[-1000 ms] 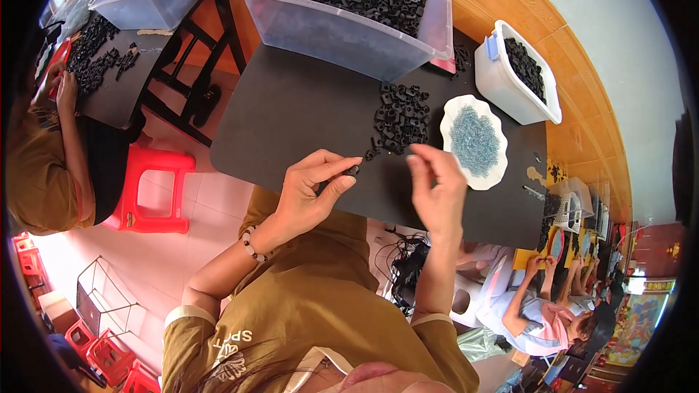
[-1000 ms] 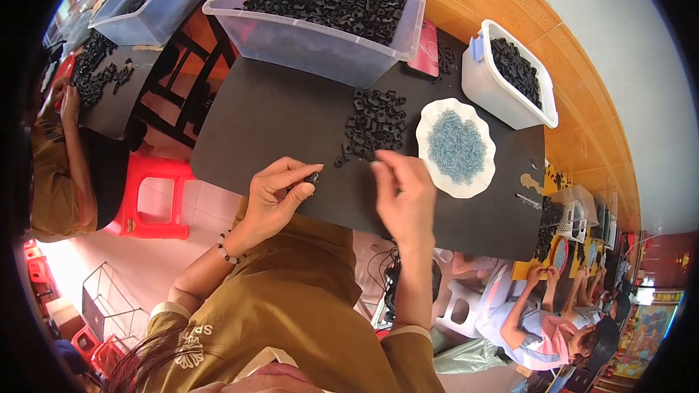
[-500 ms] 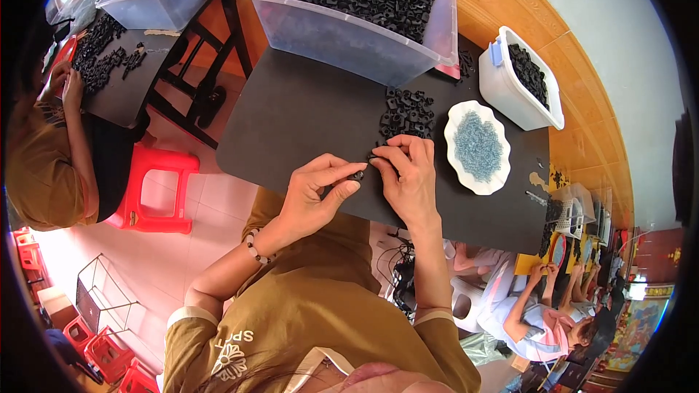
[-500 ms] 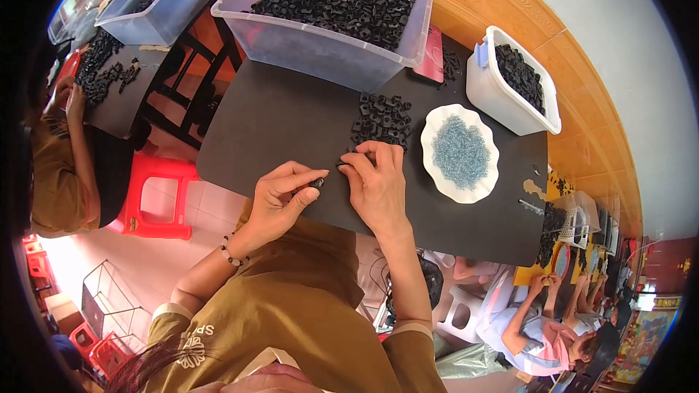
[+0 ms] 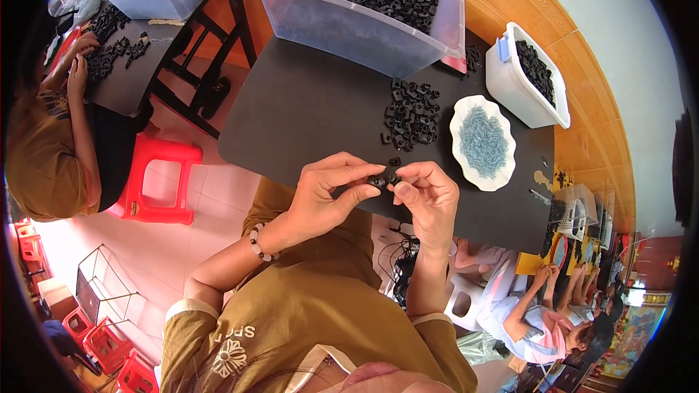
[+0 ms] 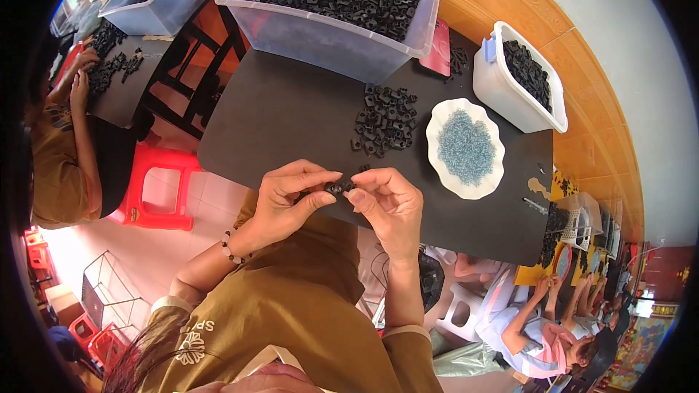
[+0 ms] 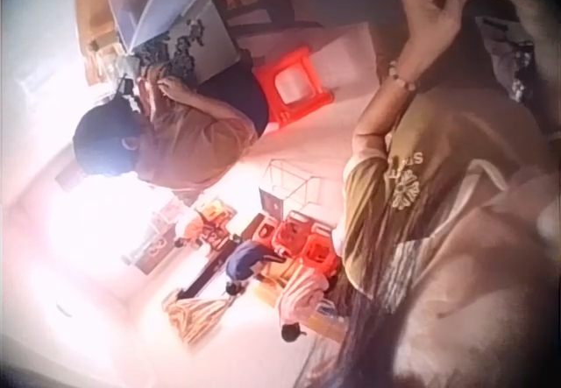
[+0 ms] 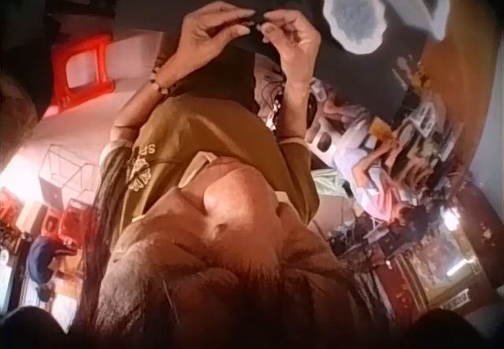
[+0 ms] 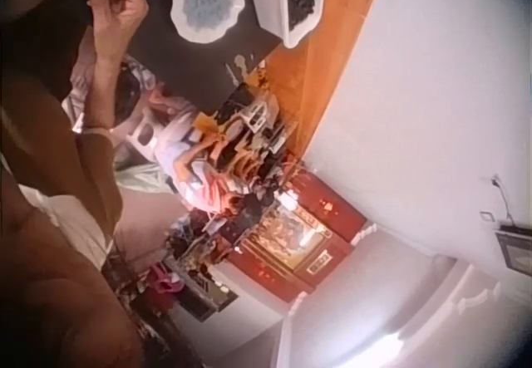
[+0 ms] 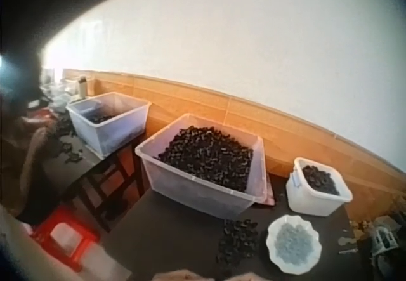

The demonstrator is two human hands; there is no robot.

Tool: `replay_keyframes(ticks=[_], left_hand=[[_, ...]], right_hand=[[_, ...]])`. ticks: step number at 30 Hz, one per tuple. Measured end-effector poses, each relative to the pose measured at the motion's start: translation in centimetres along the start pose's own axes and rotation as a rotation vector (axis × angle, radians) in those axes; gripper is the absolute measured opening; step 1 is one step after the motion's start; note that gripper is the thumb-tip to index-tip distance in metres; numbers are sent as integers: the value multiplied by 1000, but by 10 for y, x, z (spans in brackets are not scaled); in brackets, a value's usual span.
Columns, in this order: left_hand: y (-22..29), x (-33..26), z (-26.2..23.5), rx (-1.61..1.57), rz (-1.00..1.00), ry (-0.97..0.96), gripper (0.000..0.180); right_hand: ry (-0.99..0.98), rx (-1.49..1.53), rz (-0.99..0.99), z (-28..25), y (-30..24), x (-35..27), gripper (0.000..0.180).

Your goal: The person assembles plastic components by picking up springs from a dish and inserting them into plastic clips from the table by hand.

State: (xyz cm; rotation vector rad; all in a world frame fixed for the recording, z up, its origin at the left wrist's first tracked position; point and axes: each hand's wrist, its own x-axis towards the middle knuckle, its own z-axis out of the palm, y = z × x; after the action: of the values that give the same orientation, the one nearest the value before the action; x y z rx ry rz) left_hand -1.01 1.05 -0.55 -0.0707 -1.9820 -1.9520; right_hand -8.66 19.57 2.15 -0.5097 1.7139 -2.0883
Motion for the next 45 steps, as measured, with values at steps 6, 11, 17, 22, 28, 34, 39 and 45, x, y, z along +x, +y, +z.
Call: replay_keyframes(ticks=[6, 11, 17, 22, 28, 34, 39, 45], left_hand=[[2, -1, 2, -16, 52, -40, 28], [0, -3, 3, -11, 53, -45, 27], [0, -4, 4, 28, 62, -51, 27], [6, -5, 5, 128, 112, -43, 29], [8, -7, 5, 168, 138, -58, 29], [9, -8, 6, 158, 139, -100, 28], [3, -10, 5, 85, 53, -85, 26], [1, -12, 7, 106, 58, -76, 25]], right_hand=[[-23, 91, 3, -4, 5, -9, 11], [-47, 36, 6, -6, 3, -11, 10], [-6, -37, 76, 1, -9, -12, 9], [-58, -50, 17, -7, -1, -14, 9], [-73, -39, 57, -11, 1, -12, 9], [-160, 23, 88, -21, 3, -12, 8], [-140, 42, 81, -16, 5, -12, 7], [-134, -13, 78, -17, 4, -14, 7]])
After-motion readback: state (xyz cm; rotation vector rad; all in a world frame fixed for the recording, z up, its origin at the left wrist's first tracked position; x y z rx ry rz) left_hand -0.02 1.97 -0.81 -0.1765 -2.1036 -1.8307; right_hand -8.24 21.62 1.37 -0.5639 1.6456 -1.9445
